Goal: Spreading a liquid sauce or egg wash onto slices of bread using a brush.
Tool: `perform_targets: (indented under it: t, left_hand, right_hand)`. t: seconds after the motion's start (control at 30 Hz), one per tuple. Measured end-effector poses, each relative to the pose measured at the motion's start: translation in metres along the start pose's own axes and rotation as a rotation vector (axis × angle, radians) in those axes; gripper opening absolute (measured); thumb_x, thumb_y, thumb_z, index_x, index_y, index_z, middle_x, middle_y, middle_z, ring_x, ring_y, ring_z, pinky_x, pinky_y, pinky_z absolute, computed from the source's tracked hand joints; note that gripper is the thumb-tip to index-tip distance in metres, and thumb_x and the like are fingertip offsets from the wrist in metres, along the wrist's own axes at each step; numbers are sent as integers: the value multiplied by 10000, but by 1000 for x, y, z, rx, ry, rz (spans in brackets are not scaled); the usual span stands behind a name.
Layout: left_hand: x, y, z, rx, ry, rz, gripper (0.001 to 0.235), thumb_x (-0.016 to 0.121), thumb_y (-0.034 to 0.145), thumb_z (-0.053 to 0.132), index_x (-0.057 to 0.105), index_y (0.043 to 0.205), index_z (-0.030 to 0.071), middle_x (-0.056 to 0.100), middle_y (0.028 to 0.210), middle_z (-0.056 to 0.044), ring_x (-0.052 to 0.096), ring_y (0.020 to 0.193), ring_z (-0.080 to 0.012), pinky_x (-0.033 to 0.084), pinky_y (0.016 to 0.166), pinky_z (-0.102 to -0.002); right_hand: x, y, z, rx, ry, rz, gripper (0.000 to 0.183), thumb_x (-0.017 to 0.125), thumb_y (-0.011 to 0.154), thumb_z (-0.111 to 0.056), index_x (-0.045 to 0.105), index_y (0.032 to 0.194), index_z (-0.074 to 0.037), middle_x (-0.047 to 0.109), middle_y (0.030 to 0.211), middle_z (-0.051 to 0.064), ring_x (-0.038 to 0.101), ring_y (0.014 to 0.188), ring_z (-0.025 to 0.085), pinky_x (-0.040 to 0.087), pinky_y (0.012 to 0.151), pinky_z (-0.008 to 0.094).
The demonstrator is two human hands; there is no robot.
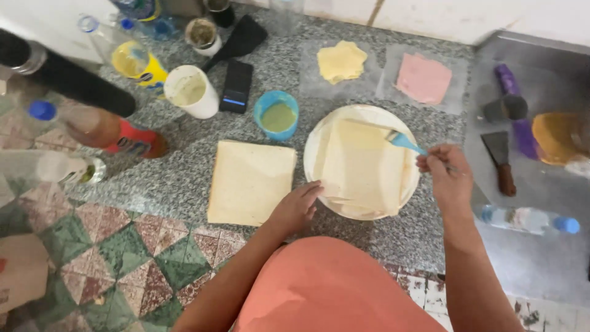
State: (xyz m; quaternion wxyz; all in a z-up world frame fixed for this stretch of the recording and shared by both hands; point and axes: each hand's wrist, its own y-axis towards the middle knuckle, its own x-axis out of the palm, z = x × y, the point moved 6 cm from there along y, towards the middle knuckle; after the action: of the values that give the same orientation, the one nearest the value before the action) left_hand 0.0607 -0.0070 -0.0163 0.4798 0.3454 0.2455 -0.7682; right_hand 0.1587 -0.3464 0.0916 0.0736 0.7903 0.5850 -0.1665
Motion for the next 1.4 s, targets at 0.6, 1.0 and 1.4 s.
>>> perform_targets:
  t: [0.6,1.0,1.4]
  left_hand:
    - [-115,35,-122,-159,36,301,645,738,839,232,562,1448,111,454,1569,-160,413,1477,-370,336,1235,-449]
    - [-108,-4,-137,-192,-72,170,466,626,932,251,607,1397,245,561,1457,-30,534,1376,-234,372,1181,-386]
    - [-29,2,-6,212,259,96,500,711,860,258,617,1343,165,638,1320,-67,617,1198,-273,457,977,-455]
  right_hand:
    - [346,38,-107,-92,-497,-733,358,723,888,-409,712,1128,-143,724,661,47,694,518,162,520,473,312]
    - [192,40,-15,464,510,-207,91,726,935,-244,677,966,-174,740,844,104,658,631,188,372,471,200]
    - [131,-89,-6,-341,-620,-356,239,665,1017,-247,763,1164,-87,773,1037,197,746,921,365,584,824,457]
